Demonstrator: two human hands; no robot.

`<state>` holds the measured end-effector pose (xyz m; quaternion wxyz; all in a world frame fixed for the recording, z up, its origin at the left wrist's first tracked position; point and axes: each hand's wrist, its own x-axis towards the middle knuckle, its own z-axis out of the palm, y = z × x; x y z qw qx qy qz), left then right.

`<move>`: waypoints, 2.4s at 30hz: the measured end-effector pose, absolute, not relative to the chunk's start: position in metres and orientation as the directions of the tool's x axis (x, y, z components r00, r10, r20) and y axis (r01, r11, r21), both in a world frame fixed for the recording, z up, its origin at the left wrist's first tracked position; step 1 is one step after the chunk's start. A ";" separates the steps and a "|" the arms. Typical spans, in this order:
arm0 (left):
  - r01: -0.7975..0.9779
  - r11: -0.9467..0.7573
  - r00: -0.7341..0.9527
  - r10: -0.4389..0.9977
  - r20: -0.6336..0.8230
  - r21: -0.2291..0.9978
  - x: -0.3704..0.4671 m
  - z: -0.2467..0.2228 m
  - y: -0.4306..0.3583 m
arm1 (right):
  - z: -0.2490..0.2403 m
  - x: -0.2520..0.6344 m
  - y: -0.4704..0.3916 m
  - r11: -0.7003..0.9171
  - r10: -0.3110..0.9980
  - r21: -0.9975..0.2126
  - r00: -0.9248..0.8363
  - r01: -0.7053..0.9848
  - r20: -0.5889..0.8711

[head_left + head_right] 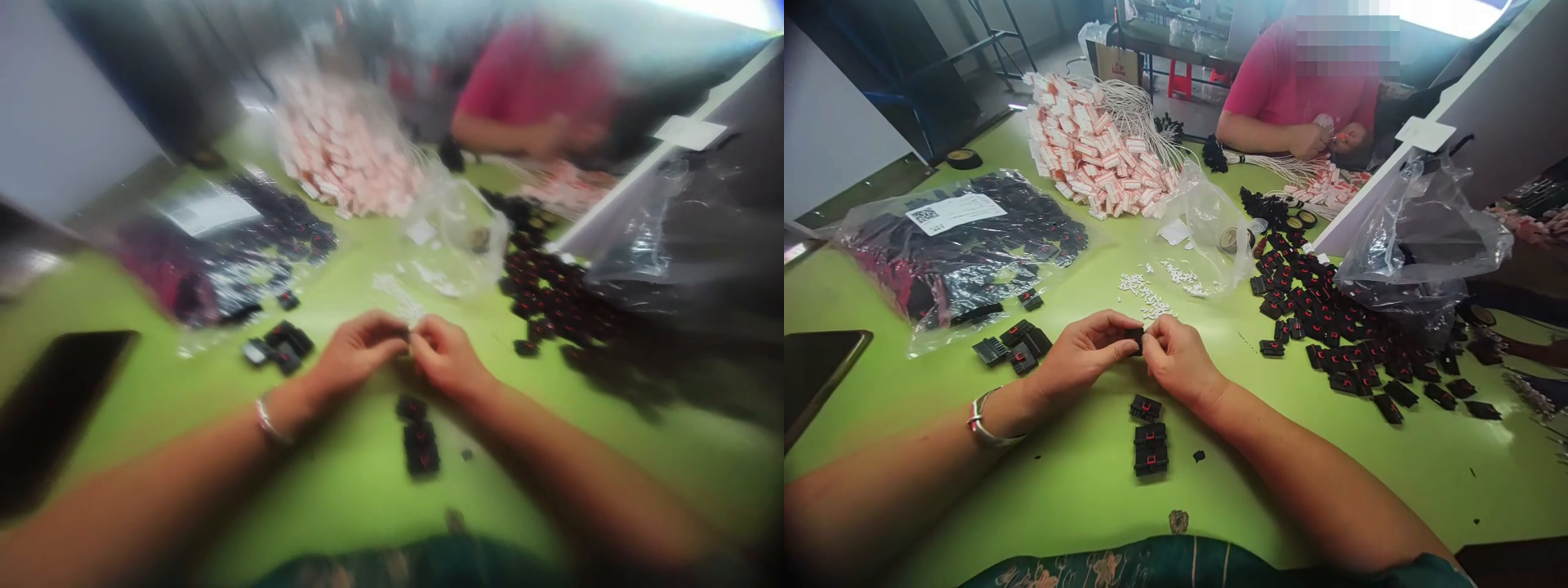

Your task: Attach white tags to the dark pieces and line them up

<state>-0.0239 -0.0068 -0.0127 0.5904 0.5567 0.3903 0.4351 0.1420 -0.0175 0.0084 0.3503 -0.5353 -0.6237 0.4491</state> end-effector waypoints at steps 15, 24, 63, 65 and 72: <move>-0.157 0.085 0.343 0.939 -0.026 0.984 -0.023 -0.012 -0.004 | 0.013 0.143 -0.021 -0.182 0.940 -0.962 -0.251 0.205 -0.231; -0.185 0.111 0.273 0.960 -0.057 0.976 -0.022 -0.015 -0.004 | 0.009 0.136 -0.026 0.137 0.987 -0.848 -0.148 0.512 0.071; -0.185 0.061 0.364 0.931 0.011 0.981 -0.025 -0.009 -0.006 | 0.021 0.143 -0.022 -0.271 0.932 -0.963 -0.251 -0.006 -0.261; -0.177 0.048 0.365 0.931 0.020 0.983 -0.025 -0.009 -0.007 | 0.022 0.144 -0.022 -0.264 0.931 -0.964 -0.255 0.026 -0.262; -0.156 0.034 0.336 0.941 0.021 0.987 -0.025 -0.011 -0.006 | 0.018 0.141 -0.020 -0.200 0.937 -0.957 -0.244 0.212 -0.250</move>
